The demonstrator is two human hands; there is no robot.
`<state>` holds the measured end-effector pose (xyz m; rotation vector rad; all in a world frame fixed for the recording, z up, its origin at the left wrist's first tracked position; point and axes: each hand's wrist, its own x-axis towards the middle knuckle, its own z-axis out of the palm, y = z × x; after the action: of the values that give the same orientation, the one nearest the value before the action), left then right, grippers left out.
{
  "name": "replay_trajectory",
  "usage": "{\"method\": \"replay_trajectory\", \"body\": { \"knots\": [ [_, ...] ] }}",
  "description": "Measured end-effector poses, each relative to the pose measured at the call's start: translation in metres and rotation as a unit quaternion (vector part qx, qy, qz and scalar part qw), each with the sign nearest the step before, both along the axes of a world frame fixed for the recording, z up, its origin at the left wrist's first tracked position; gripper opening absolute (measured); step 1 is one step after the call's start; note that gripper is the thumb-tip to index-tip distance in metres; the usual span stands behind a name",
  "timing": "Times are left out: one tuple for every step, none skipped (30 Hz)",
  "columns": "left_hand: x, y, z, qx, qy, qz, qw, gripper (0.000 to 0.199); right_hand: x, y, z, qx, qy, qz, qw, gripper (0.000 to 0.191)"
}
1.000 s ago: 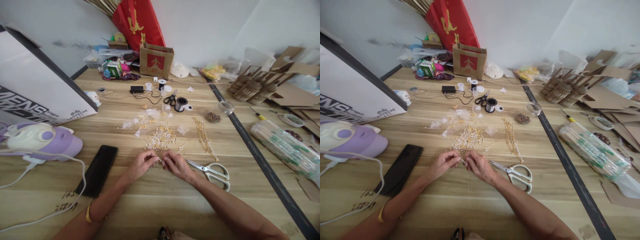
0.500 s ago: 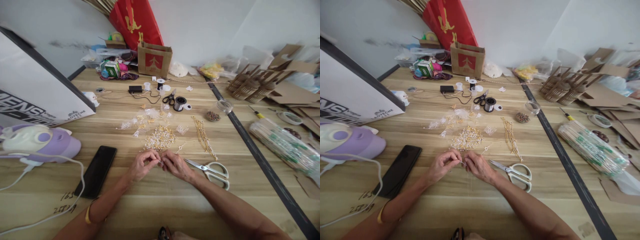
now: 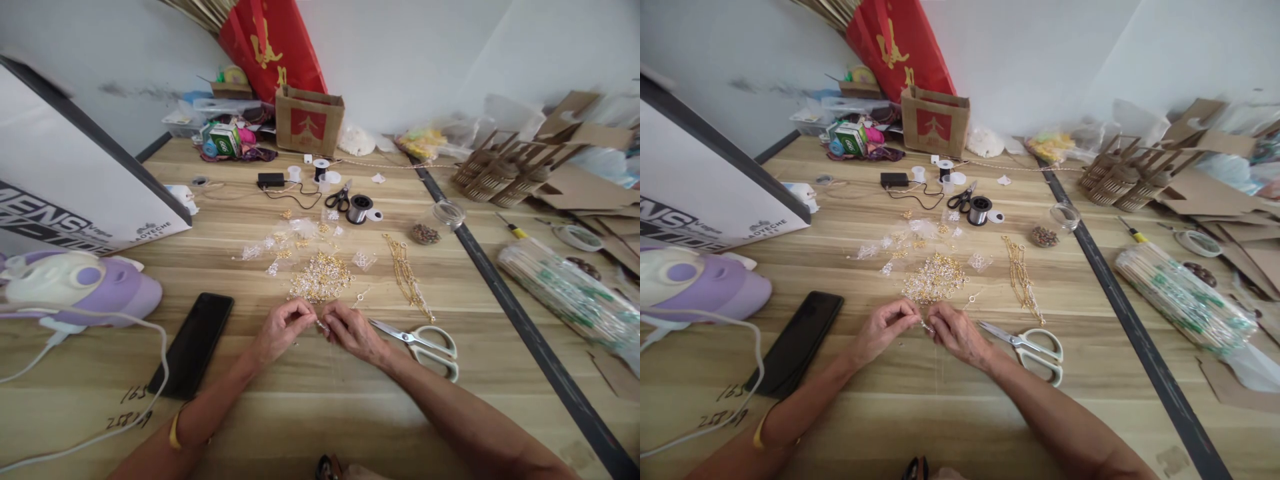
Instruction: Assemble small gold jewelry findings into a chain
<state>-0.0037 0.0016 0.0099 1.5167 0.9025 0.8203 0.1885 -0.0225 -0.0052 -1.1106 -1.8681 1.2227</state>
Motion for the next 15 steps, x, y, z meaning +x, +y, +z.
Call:
{"method": "replay_trajectory", "body": {
  "knots": [
    [0.0, 0.0, 0.0, -0.011, -0.004, 0.008, 1.0, 0.024, 0.0, 0.0, 0.0, -0.003, 0.006, -0.002, 1.0, 0.022],
    [0.0, 0.0, -0.001, -0.024, -0.006, 0.014, 1.0, 0.024, 0.0, 0.0, -0.001, -0.001, 0.009, -0.003, 1.0, 0.021],
    [-0.001, 0.0, -0.002, -0.043, -0.006, 0.016, 0.999, 0.025, -0.001, -0.001, -0.001, 0.005, 0.01, -0.004, 1.0, 0.021],
    [-0.001, 0.0, -0.004, -0.064, -0.005, 0.016, 0.998, 0.026, -0.001, -0.001, -0.001, 0.014, 0.007, -0.005, 1.0, 0.021],
    [0.0, 0.001, -0.006, -0.085, -0.005, 0.014, 0.996, 0.028, -0.001, -0.001, -0.002, 0.024, 0.001, -0.005, 1.0, 0.021],
    [0.0, 0.001, -0.007, -0.104, -0.007, 0.011, 0.995, 0.03, -0.001, -0.001, -0.002, 0.034, -0.006, -0.006, 0.999, 0.02],
    [0.0, 0.001, -0.009, -0.118, -0.011, 0.008, 0.993, 0.032, -0.001, -0.001, -0.003, 0.043, -0.014, -0.006, 0.999, 0.02],
    [0.001, 0.001, -0.01, -0.129, -0.017, 0.005, 0.992, 0.034, -0.001, -0.002, -0.003, 0.051, -0.021, -0.006, 0.998, 0.019],
    [0.001, 0.0, -0.011, -0.137, -0.023, 0.003, 0.99, 0.036, -0.001, -0.002, -0.003, 0.057, -0.027, -0.005, 0.998, 0.019],
    [0.002, 0.0, -0.011, -0.143, -0.027, 0.001, 0.989, 0.037, -0.002, -0.002, -0.003, 0.063, -0.031, -0.003, 0.997, 0.018],
    [0.002, 0.0, -0.011, -0.148, -0.029, -0.001, 0.989, 0.038, -0.002, -0.003, -0.003, 0.07, -0.034, -0.002, 0.997, 0.018],
    [0.002, 0.0, -0.01, -0.152, -0.028, -0.005, 0.988, 0.039, -0.002, -0.003, -0.003, 0.077, -0.036, -0.001, 0.996, 0.018],
    [0.001, 0.0, -0.01, -0.155, -0.026, -0.011, 0.988, 0.039, -0.002, -0.003, -0.004, 0.083, -0.039, -0.001, 0.996, 0.017],
    [0.001, 0.0, -0.009, -0.157, -0.022, -0.018, 0.987, 0.039, -0.002, -0.003, -0.004, 0.091, -0.042, -0.001, 0.995, 0.017],
    [0.0, 0.0, -0.009, -0.159, -0.018, -0.026, 0.987, 0.039, -0.002, -0.003, -0.004, 0.099, -0.046, -0.002, 0.994, 0.016]
  ]
}}
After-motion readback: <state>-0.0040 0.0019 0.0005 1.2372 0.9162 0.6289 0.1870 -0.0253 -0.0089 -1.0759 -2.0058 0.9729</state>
